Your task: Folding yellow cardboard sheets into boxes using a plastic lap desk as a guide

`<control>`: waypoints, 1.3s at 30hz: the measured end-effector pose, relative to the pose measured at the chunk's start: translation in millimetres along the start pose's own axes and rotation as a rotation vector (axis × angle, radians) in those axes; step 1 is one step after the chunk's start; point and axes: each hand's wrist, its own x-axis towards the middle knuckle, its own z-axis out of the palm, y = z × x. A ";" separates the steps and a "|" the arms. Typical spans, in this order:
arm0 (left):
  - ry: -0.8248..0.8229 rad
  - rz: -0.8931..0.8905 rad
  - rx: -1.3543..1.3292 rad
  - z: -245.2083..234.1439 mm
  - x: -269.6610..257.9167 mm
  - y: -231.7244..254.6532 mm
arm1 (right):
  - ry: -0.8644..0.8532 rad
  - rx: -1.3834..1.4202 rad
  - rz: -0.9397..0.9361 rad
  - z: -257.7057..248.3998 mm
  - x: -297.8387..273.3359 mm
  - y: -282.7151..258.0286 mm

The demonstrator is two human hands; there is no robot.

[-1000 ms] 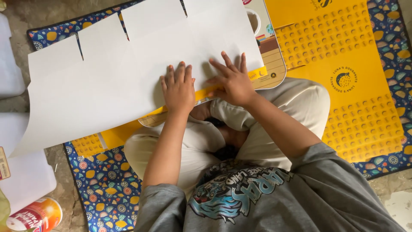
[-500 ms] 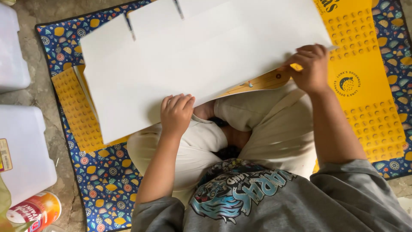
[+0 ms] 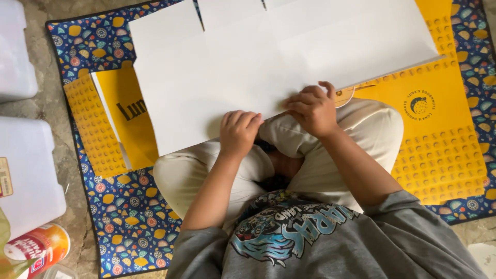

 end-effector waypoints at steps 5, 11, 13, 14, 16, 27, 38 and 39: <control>0.008 -0.022 0.081 -37.7 -43.4 -42.0 | -0.005 -0.047 0.029 -14.8 -5.0 23.0; 0.019 -0.086 0.083 -55.7 -74.0 -65.3 | -0.023 -0.049 0.044 -24.0 -13.1 38.1; 0.031 -0.105 0.072 -52.1 -74.7 -70.0 | -0.019 -0.061 0.051 -21.8 -11.2 35.0; 0.029 -0.098 0.048 -45.9 -74.1 -70.2 | -0.008 -0.058 0.039 -21.5 -8.4 31.7; 0.031 -0.096 0.027 -35.1 -74.6 -71.9 | 0.002 -0.054 0.021 -15.1 -5.0 25.5; -0.235 -0.161 -0.058 -56.3 -77.9 -100.6 | -0.166 0.031 -0.004 -3.4 19.6 10.6; -0.814 -0.595 -0.268 -60.8 -6.0 -118.5 | -0.212 -0.007 0.017 14.9 24.1 35.7; -0.892 -0.639 -0.224 -57.2 -6.1 -121.2 | -0.217 -0.047 0.011 17.5 22.6 38.4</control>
